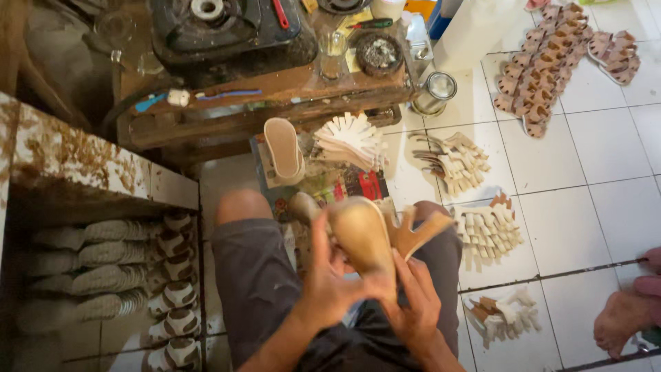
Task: The person sits on the floor of a sandal workshop and assembles a sandal by hand. They stretch a cut leather upper with straps over a wooden shoe last, press and fold the edges, and tap and shape the upper with a mallet, working the piece repeatedly in their lap.
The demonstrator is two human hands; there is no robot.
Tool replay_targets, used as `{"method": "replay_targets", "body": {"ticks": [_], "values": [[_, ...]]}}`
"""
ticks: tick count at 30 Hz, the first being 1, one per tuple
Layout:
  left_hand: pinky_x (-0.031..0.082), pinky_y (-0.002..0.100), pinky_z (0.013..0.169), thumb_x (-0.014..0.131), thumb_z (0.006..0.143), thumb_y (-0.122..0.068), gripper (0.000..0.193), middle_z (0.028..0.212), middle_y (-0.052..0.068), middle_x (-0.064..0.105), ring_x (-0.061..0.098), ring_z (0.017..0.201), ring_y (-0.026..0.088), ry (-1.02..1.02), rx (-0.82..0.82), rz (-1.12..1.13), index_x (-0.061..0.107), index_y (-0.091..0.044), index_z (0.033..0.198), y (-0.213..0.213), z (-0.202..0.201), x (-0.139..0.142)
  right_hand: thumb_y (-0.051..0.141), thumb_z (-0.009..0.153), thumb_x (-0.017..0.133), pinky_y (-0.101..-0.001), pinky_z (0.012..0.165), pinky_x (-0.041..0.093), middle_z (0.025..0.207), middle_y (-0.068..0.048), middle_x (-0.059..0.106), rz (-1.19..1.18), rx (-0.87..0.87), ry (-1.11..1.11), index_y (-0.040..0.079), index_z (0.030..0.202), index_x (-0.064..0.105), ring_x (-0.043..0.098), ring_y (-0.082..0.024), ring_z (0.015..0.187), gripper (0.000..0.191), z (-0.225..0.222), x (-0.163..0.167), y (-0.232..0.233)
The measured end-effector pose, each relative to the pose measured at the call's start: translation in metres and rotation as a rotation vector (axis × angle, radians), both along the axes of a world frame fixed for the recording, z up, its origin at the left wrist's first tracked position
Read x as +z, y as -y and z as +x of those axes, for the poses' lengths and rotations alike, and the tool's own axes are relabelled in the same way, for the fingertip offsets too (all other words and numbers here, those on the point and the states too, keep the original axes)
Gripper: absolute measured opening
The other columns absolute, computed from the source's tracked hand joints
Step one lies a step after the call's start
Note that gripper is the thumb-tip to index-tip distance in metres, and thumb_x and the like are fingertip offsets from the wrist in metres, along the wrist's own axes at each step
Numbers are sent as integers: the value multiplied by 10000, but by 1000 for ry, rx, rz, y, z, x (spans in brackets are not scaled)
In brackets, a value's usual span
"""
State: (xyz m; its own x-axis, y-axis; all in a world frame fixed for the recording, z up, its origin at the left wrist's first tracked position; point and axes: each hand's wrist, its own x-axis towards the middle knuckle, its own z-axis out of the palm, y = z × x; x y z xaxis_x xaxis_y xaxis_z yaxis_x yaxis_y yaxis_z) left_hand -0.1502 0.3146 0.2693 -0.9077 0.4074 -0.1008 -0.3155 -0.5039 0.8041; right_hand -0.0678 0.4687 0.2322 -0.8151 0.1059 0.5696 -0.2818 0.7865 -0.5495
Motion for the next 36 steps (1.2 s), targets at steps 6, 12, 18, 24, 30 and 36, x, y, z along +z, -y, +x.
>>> {"method": "replay_targets", "body": {"ticks": [6, 12, 18, 24, 30, 36], "values": [[504, 422, 1063, 835, 752, -10, 1112, 1376, 170, 546, 582, 1258, 266, 120, 147, 33, 126, -56, 1608, 30, -2, -9, 28, 944, 658, -315, 750, 601, 1052, -125, 745, -998, -128, 428, 119, 1547, 465, 705, -183, 862, 639, 1, 21, -7], [534, 433, 963, 858, 669, -60, 1145, 1291, 146, 581, 605, 1160, 247, 181, -53, -94, 138, -123, 1556, 34, 29, -7, 28, 1011, 678, -289, 851, 567, 1045, -64, 781, -536, -160, 364, 15, 1127, 731, 719, -176, 937, 129, -1, 46, 0], [457, 381, 1144, 908, 791, -132, 1043, 1434, 128, 540, 545, 1337, 236, -293, -183, -287, 237, -37, 1584, 48, 49, 2, 34, 867, 817, -290, 934, 537, 1190, -64, 655, -323, 241, 291, 83, 1105, 744, 642, -166, 1119, 254, 6, 66, 15], [396, 423, 1135, 961, 698, -177, 1015, 1390, 168, 489, 495, 1327, 283, -418, -282, -390, 340, -69, 1494, 65, 61, 13, 127, 672, 897, -311, 1027, 444, 1317, -78, 531, -838, 235, 550, 64, 1501, 356, 553, -184, 1206, 992, 0, 66, 14], [333, 429, 1223, 938, 776, -234, 1108, 1517, 138, 482, 450, 1460, 257, -66, -338, -188, 189, -54, 1573, 73, 79, 32, 124, 793, 854, -349, 884, 528, 1061, -102, 693, -1196, 239, 1004, -101, 1165, 690, 651, -169, 999, 464, 21, 66, 17], [335, 404, 1178, 915, 751, -216, 1093, 1461, 139, 491, 471, 1420, 257, 174, -389, -202, 215, -50, 1573, 85, 88, 52, 184, 766, 822, -314, 865, 541, 1040, -42, 724, -1188, 151, 1057, 0, 1147, 682, 670, -124, 970, 445, 41, 81, 34]]}}
